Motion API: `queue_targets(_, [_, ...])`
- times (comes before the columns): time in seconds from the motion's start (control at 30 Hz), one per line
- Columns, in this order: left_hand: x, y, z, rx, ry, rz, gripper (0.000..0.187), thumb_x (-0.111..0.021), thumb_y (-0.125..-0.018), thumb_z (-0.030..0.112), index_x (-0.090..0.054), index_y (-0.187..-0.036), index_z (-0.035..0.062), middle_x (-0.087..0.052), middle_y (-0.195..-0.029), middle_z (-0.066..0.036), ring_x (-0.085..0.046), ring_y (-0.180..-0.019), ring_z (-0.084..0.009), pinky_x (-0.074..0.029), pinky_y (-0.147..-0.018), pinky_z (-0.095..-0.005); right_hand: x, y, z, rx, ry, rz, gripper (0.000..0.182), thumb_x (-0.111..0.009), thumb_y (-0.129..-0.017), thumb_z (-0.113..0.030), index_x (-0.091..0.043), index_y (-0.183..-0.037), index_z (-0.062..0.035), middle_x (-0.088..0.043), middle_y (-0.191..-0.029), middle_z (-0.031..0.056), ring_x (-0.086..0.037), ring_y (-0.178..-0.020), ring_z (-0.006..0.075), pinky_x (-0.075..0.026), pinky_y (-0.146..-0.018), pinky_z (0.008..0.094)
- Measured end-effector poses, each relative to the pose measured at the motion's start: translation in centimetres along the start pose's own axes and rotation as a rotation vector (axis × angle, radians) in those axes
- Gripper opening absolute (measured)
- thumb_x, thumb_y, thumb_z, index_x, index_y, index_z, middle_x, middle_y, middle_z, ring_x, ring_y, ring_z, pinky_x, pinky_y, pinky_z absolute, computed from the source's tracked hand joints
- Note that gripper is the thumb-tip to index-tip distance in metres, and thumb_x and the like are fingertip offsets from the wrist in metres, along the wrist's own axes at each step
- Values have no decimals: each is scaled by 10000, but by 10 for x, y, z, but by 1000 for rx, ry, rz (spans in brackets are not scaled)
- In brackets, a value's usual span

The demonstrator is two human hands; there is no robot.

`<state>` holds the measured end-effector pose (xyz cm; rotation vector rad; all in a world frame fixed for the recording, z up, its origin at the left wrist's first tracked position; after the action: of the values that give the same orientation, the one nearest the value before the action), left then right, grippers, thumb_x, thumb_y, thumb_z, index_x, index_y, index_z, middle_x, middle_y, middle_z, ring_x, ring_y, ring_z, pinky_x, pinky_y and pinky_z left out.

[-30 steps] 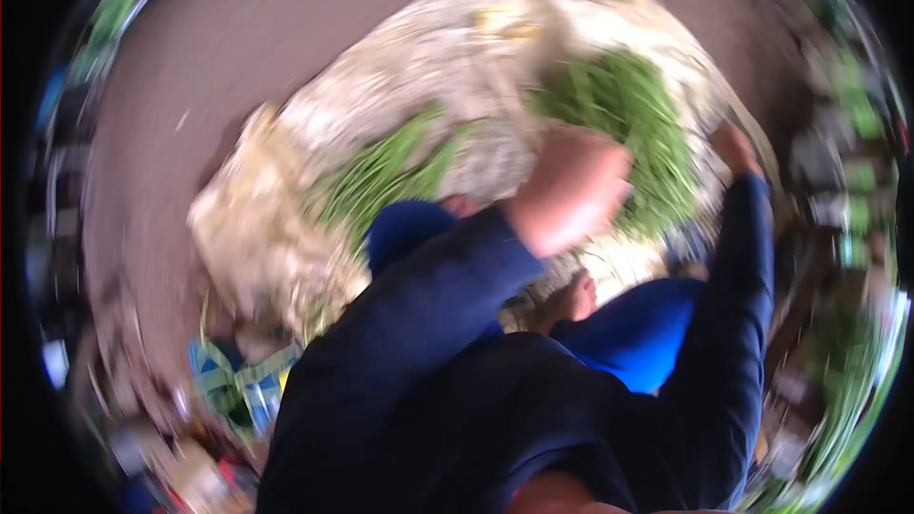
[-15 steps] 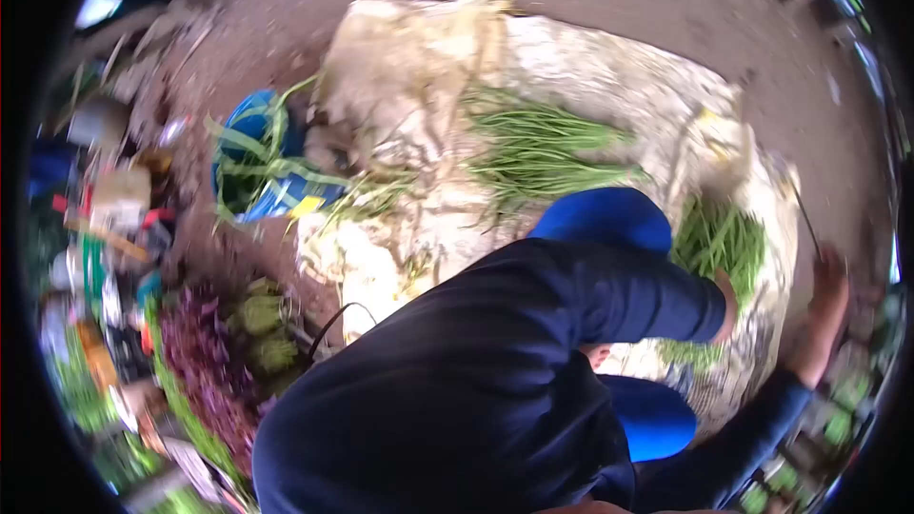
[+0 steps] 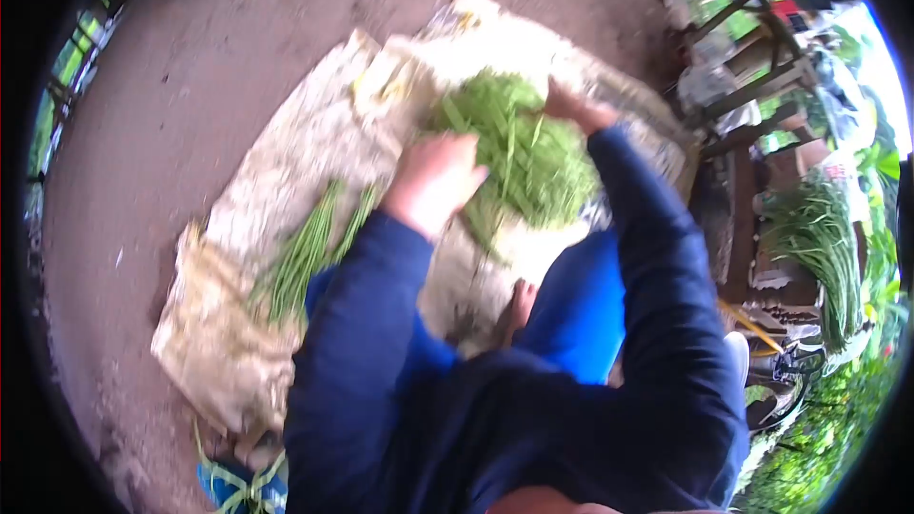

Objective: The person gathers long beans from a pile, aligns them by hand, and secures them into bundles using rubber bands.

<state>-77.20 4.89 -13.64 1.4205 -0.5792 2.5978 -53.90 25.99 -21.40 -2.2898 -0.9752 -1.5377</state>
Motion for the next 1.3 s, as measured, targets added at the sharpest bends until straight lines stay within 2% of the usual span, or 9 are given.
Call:
queue_targets(0.03, [-7,-6,-3,59,-13,-92,272,-668,-802,266,-603,-939,41,-650,-843,-180,-631,-817,-364,-496,-713,-477,-45,6,61,-501,-18,56,1271,-627,-628,-803,-202,-1450,68,-200,-1508,278,-136,-1429,319,-196,-1149,429])
queue_targets(0.1, [-17,-9,6,86,-77,-196,289,-681,-791,302,-621,-938,61,-658,-841,-168,-647,-814,-330,-488,-705,-481,-125,-1,162,-564,-38,-143,1427,-542,-580,-893,5,-1452,96,-230,-1447,372,-230,-1384,423,-188,-1152,430])
queue_targets(0.17, [-27,-15,21,105,-114,-434,310,-675,-783,363,-631,-922,89,-677,-829,-137,-662,-821,-324,-479,-748,-484,-96,39,73,-865,-106,-22,1365,-501,-598,-904,74,-1494,-51,-270,-1456,331,-286,-1367,424,-156,-1148,474])
queue_targets(0.47, [-72,-36,35,95,-202,-530,363,-646,-801,371,-626,-1043,101,-681,-965,-136,-641,-943,-334,-470,-826,-474,-115,-9,-3,-576,200,26,1337,-588,-586,-855,71,-1511,-149,-212,-1507,267,-146,-1419,425,-53,-1119,608])
queue_targets(0.6, [-70,-37,39,54,-137,-396,339,-680,-785,328,-604,-1021,97,-671,-955,-133,-626,-961,-333,-449,-843,-505,-172,-17,4,-412,549,134,1230,-739,-606,-610,-12,-1522,-228,-262,-1494,249,-203,-1384,474,-122,-1059,700])
queue_targets(0.63, [-68,-36,41,70,-139,-377,331,-691,-776,315,-603,-1006,92,-668,-935,-134,-626,-942,-335,-449,-831,-507,-204,-21,32,-278,849,563,1184,-757,-615,-491,-44,-1522,-225,-274,-1489,239,-238,-1366,479,-188,-1049,688])
queue_targets(0.83, [-64,-27,41,78,-160,-469,332,-673,-797,331,-616,-1024,96,-675,-893,-125,-647,-895,-316,-453,-820,-493,-132,-9,19,-653,477,89,850,-588,-811,-236,-120,-1498,-56,-473,-1331,187,-459,-1240,299,-383,-972,436])
queue_targets(0.97, [-61,-25,43,77,-169,-452,307,-664,-805,328,-625,-1002,95,-676,-862,-109,-655,-871,-302,-460,-809,-479,-105,-2,35,-774,366,69,473,-707,-714,-392,-663,-1073,-87,-672,-1073,121,-636,-1022,261,-425,-944,420])
queue_targets(1.3, [-69,-19,53,35,-126,-427,209,-667,-789,301,-659,-833,97,-670,-765,-87,-661,-782,-282,-461,-751,-442,-47,20,53,-567,-149,71,310,-734,-656,-248,-696,-859,-17,-671,-683,110,-644,-635,195,-499,-624,325])
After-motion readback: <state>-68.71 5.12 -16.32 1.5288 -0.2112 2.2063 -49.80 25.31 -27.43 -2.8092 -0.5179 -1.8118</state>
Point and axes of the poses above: each hand's wrist, its own y-axis away from the middle knuckle, its own x-axis out of the back of the hand, z = x × y, the point moved 3 cm from there along -y, towards the middle knuckle
